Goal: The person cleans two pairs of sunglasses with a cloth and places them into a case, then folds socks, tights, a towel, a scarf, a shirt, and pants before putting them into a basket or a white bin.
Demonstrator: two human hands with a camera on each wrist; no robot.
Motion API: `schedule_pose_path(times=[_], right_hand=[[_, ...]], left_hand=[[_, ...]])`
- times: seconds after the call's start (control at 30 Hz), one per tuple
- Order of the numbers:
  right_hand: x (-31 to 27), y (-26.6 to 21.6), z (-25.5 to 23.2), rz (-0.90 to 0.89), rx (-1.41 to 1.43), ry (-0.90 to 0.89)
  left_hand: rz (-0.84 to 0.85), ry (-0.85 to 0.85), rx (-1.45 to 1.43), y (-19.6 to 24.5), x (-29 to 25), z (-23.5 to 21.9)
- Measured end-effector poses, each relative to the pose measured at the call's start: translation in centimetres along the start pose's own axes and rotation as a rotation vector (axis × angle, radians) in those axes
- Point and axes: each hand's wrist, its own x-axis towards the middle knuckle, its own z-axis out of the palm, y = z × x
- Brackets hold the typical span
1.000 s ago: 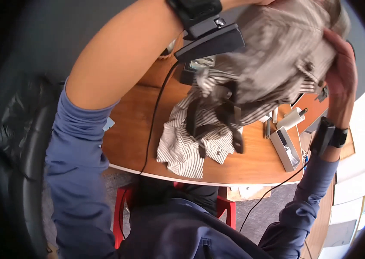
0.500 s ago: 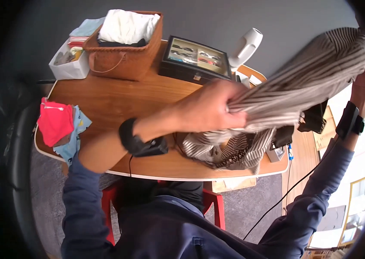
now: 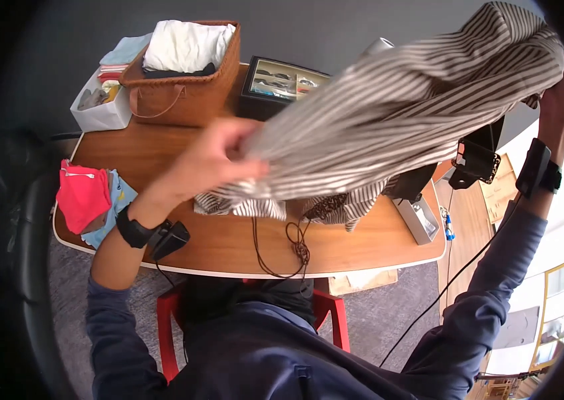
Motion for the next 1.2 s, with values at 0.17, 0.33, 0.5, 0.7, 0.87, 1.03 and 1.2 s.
schedule_pose_path(times=[0.17,0.33,0.5,0.7,0.87,1.03,1.2], right_hand=[[0.2,0.8,0.4,0.000,-0.146,0.063],[-1.1,-2.4,2.1,0.085,0.196,0.072],[-1.3,-6.3,4.4,0.145,0.481,0.060],[-1.9,-9.3,6.3,0.189,0.716,0.046],[-2.0,-11.0,7.5,0.208,0.828,0.036],[-1.8,-12.8,8.7,0.215,0.937,0.023],[-0.9,-14.5,10.2,0.213,1.047,-0.002]], left_hand=[[0.075,0.392,0.186,0.5,-1.6,-7.5],[-0.070,0.290,0.552,-6.0,-3.3,-10.0],[-0.243,0.173,0.616,-10.2,-5.2,-9.7],[0.380,0.449,0.610,-0.2,-2.0,4.1],[0.749,0.466,0.507,2.1,2.2,13.9],[0.712,0.510,0.547,0.5,5.8,14.5],[0.368,0.513,-0.266,0.0,1.9,10.7]])
